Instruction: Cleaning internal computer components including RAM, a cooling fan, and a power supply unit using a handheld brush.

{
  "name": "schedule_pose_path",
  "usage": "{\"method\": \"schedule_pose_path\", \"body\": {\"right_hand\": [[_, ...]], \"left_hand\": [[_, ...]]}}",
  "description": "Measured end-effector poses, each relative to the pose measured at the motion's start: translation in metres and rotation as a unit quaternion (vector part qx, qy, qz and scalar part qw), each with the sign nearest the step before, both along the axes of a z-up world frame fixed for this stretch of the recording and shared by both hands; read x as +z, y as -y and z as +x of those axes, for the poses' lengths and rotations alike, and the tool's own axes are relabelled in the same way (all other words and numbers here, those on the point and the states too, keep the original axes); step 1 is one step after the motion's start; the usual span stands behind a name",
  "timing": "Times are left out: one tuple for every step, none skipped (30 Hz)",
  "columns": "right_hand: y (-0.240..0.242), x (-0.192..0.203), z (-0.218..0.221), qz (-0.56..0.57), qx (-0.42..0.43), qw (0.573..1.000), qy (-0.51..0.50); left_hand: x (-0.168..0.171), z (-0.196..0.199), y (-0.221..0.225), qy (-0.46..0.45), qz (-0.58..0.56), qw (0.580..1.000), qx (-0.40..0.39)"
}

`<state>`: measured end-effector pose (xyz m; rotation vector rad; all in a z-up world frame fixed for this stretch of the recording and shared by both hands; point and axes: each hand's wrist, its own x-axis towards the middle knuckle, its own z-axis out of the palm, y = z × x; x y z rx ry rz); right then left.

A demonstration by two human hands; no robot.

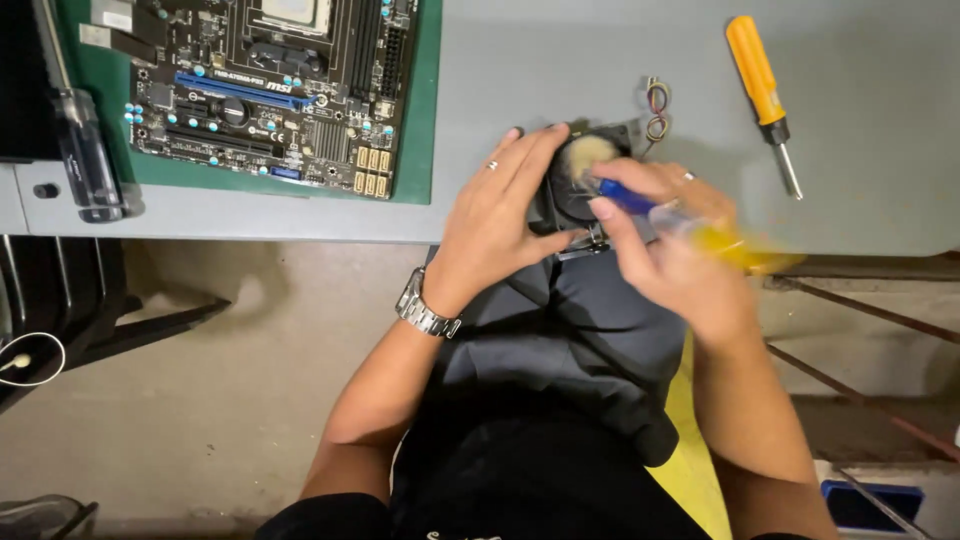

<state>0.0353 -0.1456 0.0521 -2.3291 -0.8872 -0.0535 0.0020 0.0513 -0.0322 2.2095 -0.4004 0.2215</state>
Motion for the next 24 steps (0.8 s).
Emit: {"method": "schedule_pose_path", "body": {"right_hand": [[0.006, -0.002, 0.006, 0.0, -0.001, 1.0, -0.003], [0.013, -0.004, 0.011, 0.064, -0.062, 0.995, -0.049], [0.02, -0.006, 0.018, 0.126, -0.121, 0.98, -0.096], [0.014, -0.006, 0.019, 0.125, -0.121, 0.98, -0.097], [0.008, -0.005, 0.021, 0.1, -0.072, 0.988, -0.093], [0.002, -0.004, 0.024, 0.075, -0.024, 0.993, -0.088], [0.008, -0.005, 0.024, 0.074, -0.025, 0.993, -0.086], [0.014, -0.006, 0.024, 0.041, -0.052, 0.997, -0.044], [0.021, -0.007, 0.023, 0.006, -0.075, 0.997, -0.006], [0.023, -0.003, 0.024, 0.004, -0.072, 0.997, -0.006], [0.025, 0.001, 0.024, 0.047, -0.106, 0.993, -0.03], [0.027, 0.005, 0.023, 0.09, -0.138, 0.985, -0.054], [0.018, 0.003, 0.019, 0.091, -0.138, 0.985, -0.051], [0.008, 0.0, 0.015, 0.04, -0.068, 0.997, -0.006], [0.0, -0.002, 0.01, -0.011, 0.002, 0.999, 0.036], [0.003, 0.002, 0.008, -0.011, 0.0, 0.999, 0.039], [0.006, 0.004, 0.005, 0.026, -0.003, 1.0, -0.015], [0.009, 0.007, 0.002, 0.063, -0.006, 0.996, -0.068], [0.015, 0.006, 0.005, 0.063, -0.006, 0.995, -0.071], [0.02, 0.006, 0.008, 0.095, -0.032, 0.994, -0.049], [0.025, 0.006, 0.012, 0.128, -0.059, 0.99, -0.022], [0.029, 0.001, 0.013, 0.129, -0.06, 0.99, -0.02], [0.034, -0.003, 0.018, 0.109, -0.077, 0.991, -0.002], [0.038, -0.008, 0.022, 0.09, -0.095, 0.991, 0.017]], "left_hand": [[-0.001, 0.0, 0.0, -0.003, 0.0, 1.0, -0.001], [-0.002, 0.0, 0.0, 0.003, 0.001, 1.0, 0.002], [-0.003, 0.001, 0.0, 0.01, 0.002, 1.0, 0.006], [-0.005, -0.001, 0.001, 0.008, 0.002, 1.0, 0.006], [-0.006, -0.002, 0.001, 0.003, 0.006, 1.0, 0.008], [-0.007, -0.002, 0.001, -0.001, 0.011, 1.0, 0.01], [-0.006, -0.001, 0.0, 0.001, 0.01, 1.0, 0.009], [-0.005, 0.0, 0.0, 0.007, 0.007, 1.0, 0.008], [-0.004, -0.002, 0.001, 0.009, 0.004, 1.0, 0.01], [-0.006, -0.001, 0.001, 0.008, 0.002, 1.0, 0.013], [-0.008, -0.001, 0.001, 0.012, 0.005, 1.0, 0.012], [-0.009, -0.002, 0.002, 0.016, 0.008, 1.0, 0.012], [-0.008, -0.002, 0.001, 0.019, 0.008, 1.0, 0.011], [-0.007, -0.002, 0.001, 0.024, 0.01, 1.0, 0.011], [-0.006, -0.002, 0.002, 0.028, 0.012, 0.999, 0.01], [-0.008, 0.0, 0.001, 0.031, 0.012, 0.999, 0.008], [-0.01, -0.001, 0.001, 0.021, 0.011, 1.0, 0.003], [-0.012, -0.002, 0.0, 0.012, 0.009, 1.0, -0.002], [-0.009, -0.002, 0.0, 0.009, 0.009, 1.0, -0.001], [-0.006, -0.003, 0.0, 0.029, 0.017, 0.999, 0.001], [-0.003, -0.001, 0.0, 0.054, 0.026, 0.998, 0.003], [-0.003, -0.004, 0.001, 0.056, 0.027, 0.998, 0.002], [-0.002, -0.003, 0.002, 0.079, 0.043, 0.996, 0.003], [-0.002, -0.001, 0.002, 0.103, 0.059, 0.993, 0.004]]}}
